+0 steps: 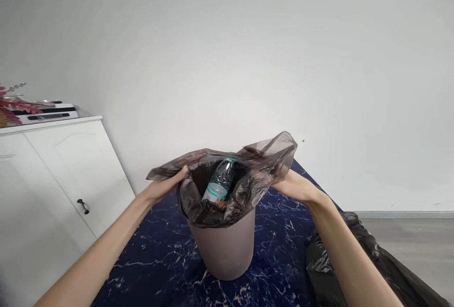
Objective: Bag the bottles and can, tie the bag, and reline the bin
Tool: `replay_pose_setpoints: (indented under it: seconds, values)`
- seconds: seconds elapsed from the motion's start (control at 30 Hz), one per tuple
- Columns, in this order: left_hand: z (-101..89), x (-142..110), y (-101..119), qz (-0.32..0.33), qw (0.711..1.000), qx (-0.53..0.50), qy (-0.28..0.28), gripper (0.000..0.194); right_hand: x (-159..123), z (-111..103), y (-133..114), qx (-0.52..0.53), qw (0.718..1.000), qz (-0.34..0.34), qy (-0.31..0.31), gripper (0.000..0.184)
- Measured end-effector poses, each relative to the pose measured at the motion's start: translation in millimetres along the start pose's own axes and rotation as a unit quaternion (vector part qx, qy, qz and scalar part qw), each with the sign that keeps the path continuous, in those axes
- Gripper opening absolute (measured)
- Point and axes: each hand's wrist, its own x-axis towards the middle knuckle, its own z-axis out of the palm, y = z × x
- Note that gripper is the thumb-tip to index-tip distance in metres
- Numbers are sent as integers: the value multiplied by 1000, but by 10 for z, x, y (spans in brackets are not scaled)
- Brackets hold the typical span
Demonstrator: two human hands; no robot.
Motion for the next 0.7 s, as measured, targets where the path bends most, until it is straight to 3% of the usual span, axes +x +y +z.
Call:
replay_pose_setpoints:
  seconds: [0.07, 0.2, 0.37, 0.47, 0.53, 0.7]
  values:
    - [48, 28, 93, -31, 998, 13, 56, 61, 10, 83, -78, -20, 999, 9, 34, 68]
    - [213, 28, 226, -47, 980, -55, 184, 55, 21, 188, -195, -3, 996, 7, 85, 63]
    - [319, 60, 348, -3, 957, -193, 217, 41, 52, 193, -191, 108, 983, 19, 147, 54]
    - [296, 103, 369, -3, 934, -242, 264, 29, 76, 165, -170, 175, 969, 4, 173, 48]
    - [259, 129, 353, -4, 925, -276, 260, 25, 88, 143, -148, 190, 963, 5, 189, 44]
    - [165, 187, 187, -60, 909, -328, 249, 32, 129, 83, -16, 194, 953, 56, 226, 38]
